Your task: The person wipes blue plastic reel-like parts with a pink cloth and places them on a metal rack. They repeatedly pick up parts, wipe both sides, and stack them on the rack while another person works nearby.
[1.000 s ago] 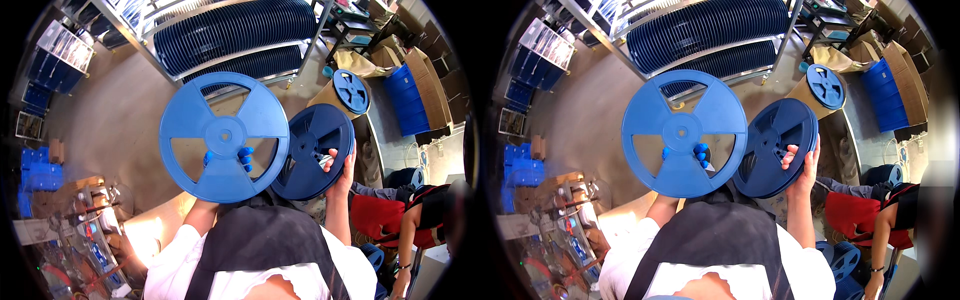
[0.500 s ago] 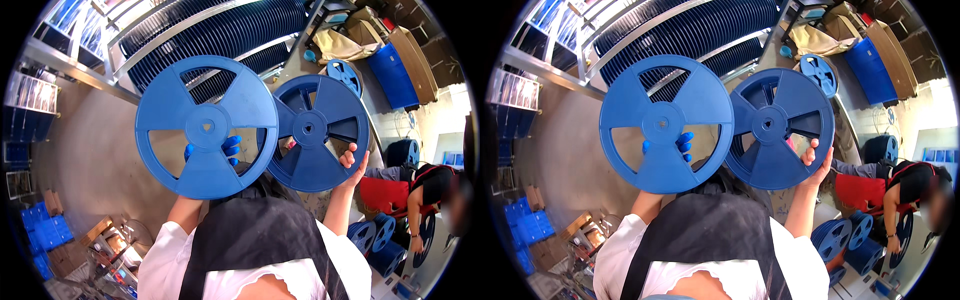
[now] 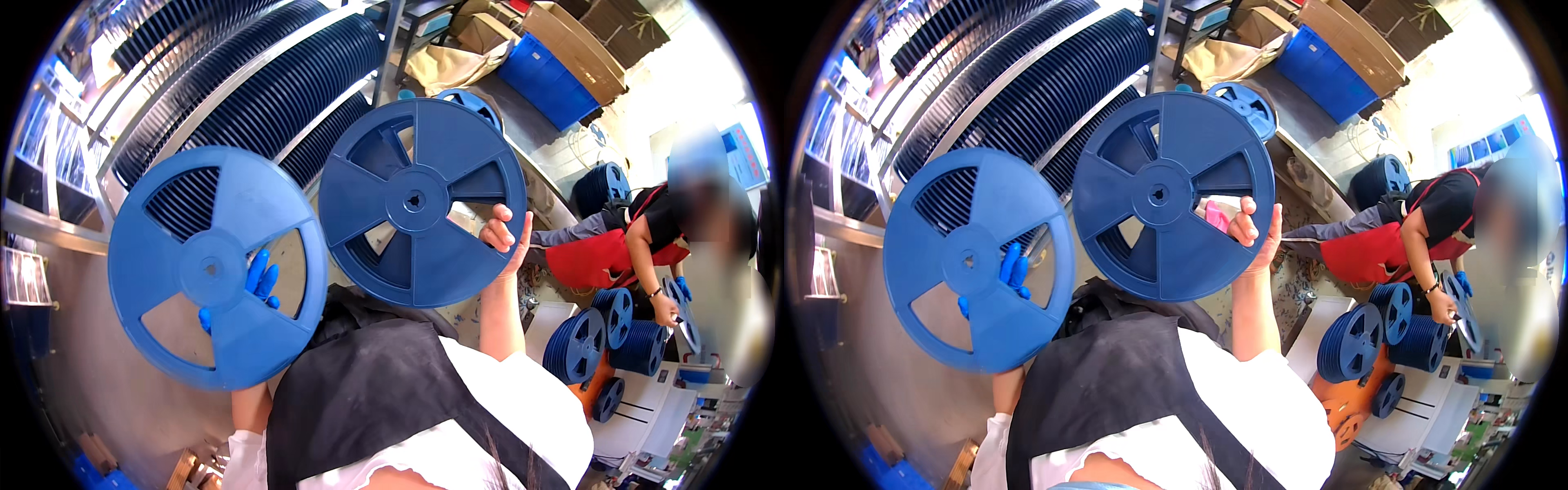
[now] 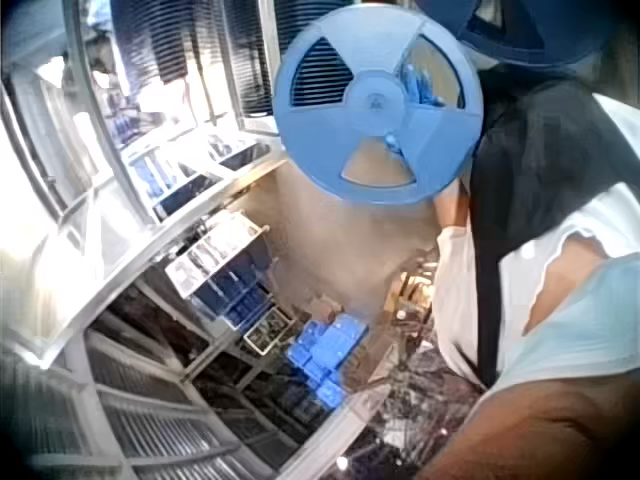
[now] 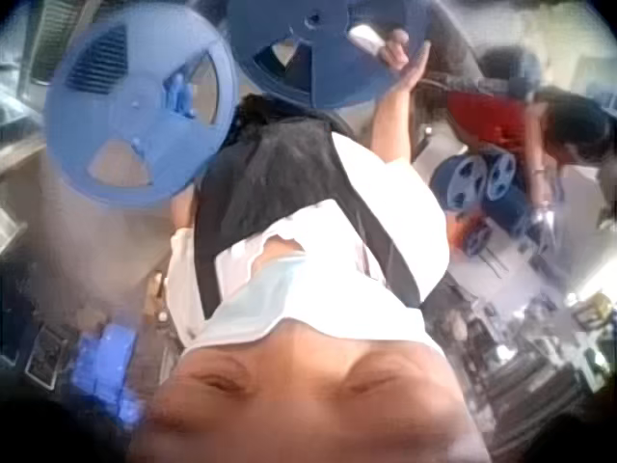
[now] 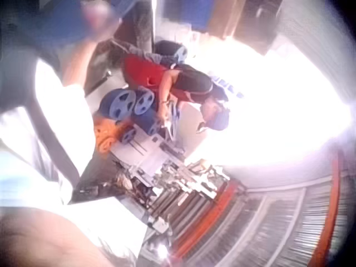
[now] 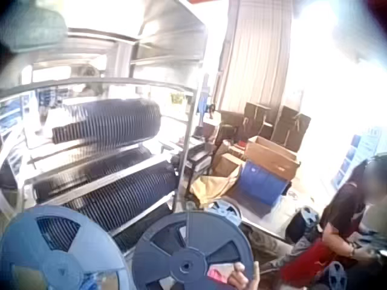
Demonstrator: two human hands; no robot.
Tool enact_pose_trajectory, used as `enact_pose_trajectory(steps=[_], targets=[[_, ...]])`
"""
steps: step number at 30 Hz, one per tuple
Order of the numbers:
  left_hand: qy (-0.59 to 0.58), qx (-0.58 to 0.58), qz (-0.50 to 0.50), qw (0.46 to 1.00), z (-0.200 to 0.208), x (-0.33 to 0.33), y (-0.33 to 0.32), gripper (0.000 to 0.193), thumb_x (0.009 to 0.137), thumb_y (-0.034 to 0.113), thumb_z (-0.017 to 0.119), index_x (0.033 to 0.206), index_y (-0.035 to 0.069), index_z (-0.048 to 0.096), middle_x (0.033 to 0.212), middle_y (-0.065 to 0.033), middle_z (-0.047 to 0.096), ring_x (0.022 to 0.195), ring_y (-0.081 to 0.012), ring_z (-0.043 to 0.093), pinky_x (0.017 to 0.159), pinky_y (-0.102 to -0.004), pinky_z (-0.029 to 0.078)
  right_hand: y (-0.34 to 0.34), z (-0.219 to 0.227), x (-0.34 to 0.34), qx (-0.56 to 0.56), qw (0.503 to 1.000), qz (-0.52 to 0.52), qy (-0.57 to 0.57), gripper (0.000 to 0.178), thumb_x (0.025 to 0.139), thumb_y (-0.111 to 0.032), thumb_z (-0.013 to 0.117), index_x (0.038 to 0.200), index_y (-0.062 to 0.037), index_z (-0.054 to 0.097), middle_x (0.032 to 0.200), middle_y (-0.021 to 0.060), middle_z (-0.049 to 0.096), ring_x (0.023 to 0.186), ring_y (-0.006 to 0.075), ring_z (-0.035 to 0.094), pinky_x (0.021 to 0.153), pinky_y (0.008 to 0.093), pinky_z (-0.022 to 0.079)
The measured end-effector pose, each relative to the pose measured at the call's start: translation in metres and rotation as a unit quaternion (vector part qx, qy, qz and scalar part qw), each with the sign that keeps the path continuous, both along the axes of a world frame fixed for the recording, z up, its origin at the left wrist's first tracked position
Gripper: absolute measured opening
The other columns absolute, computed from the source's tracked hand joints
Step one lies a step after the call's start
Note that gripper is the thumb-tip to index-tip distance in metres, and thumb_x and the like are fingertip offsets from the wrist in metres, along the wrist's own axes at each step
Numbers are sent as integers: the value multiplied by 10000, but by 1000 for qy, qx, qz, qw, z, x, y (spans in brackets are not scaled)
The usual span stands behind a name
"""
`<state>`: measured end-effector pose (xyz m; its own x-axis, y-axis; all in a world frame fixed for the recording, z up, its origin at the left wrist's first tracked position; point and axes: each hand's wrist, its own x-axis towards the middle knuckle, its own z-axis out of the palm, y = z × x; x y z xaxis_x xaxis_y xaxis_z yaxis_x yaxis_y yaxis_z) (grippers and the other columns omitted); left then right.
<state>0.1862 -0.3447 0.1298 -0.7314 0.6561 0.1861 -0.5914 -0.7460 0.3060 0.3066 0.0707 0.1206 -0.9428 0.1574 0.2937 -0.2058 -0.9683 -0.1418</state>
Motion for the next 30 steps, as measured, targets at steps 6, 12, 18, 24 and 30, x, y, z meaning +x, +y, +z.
enact_pose_trajectory(steps=[6, 12, 18, 24, 30], targets=[[20, -51, 27, 998, -1, -9, 7, 733, 860, 358, 669, 1434, 73, 314, 1370, -187, 392, 1261, -298, 410, 969, -418, 438, 7, -6, -6, -52, 998, 17, 40, 459, 974, -496, 437, 1085, -54, 495, 726, 30, 561, 639, 105, 489, 673, 303, 476], [12, -164, 57, 985, -10, -12, 27, 621, 874, 298, 662, 1385, 66, 397, 1264, -134, 500, 1170, -243, 483, 958, -376, 430, 13, 4, -9, -12, 1000, -23, -1, 452, 978, -469, 443, 1090, -34, 491, 762, 63, 576, 647, 123, 501, 693, 316, 480], [39, -473, 19, 880, -44, -23, 119, 513, 888, 239, 656, 1335, 60, 479, 1157, -82, 609, 1079, -188, 555, 947, -334, 421, -28, 51, -35, 322, 913, -210, -137, 783, 926, -369, 563, 1513, -205, 71, 1059, 276, 608, 817, 368, 687, 704, 396, 593], [-62, -321, -132, 936, -52, -11, 218, 579, 884, 237, 631, 1383, 41, 412, 1210, -114, 585, 1128, -215, 540, 963, -319, 418, -95, 45, -47, 715, 668, -196, -60, 709, 907, -171, 591, 1482, -5, 211, 1533, 201, 239, 1417, 303, 254, 1135, 357, 216], [-153, -257, -198, 933, -36, -6, 193, 610, 868, 256, 605, 1388, 21, 391, 1259, -148, 561, 1191, -268, 525, 1021, -385, 426, -58, 28, -24, 521, 805, -109, -260, 758, 909, -150, 583, 1511, -83, 128, 1173, 204, 604, 1094, 286, 614, 992, 392, 439]])
